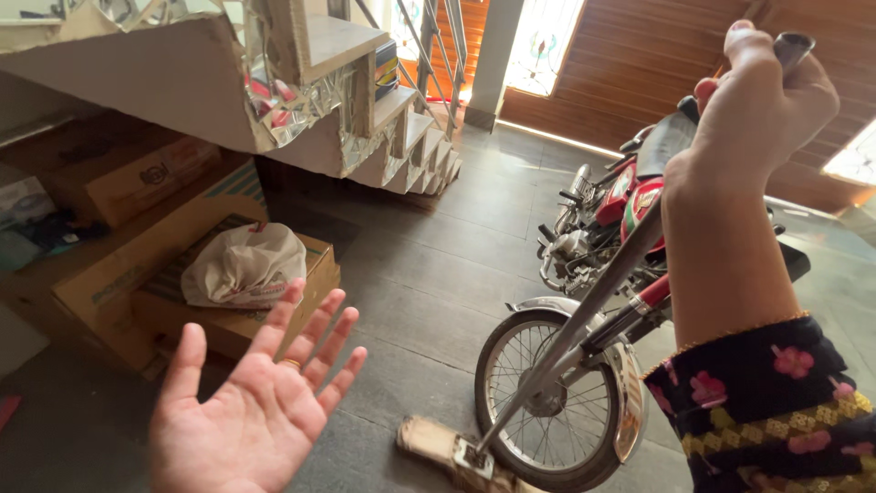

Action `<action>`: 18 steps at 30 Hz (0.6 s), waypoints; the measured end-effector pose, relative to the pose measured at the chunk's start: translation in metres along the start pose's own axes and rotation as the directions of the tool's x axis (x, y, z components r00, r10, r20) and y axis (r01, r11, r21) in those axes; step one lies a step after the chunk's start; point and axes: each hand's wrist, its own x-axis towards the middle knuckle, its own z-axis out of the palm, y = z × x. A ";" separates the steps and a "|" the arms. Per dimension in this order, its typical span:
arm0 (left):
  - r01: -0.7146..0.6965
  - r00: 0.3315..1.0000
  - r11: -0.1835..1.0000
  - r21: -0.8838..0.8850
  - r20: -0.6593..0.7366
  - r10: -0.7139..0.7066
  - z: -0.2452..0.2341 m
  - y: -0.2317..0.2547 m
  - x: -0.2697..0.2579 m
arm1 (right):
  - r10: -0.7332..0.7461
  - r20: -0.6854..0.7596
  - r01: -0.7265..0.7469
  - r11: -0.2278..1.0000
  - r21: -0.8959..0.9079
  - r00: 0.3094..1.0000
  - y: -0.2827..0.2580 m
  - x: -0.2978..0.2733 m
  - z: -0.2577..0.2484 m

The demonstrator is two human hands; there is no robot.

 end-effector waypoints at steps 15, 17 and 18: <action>0.019 1.000 0.999 0.049 -0.002 -0.019 -0.009 0.001 0.005 | 0.063 0.042 -0.066 0.996 0.055 0.997 -0.047 -0.015 0.032; 0.014 1.000 0.999 0.036 0.000 -0.014 -0.009 0.001 0.002 | 0.063 0.092 -0.069 0.995 0.072 0.994 -0.044 -0.017 0.031; 0.020 1.000 1.000 0.020 0.000 -0.020 -0.009 0.002 0.001 | 0.059 0.132 -0.070 0.994 0.084 0.990 -0.044 -0.018 0.030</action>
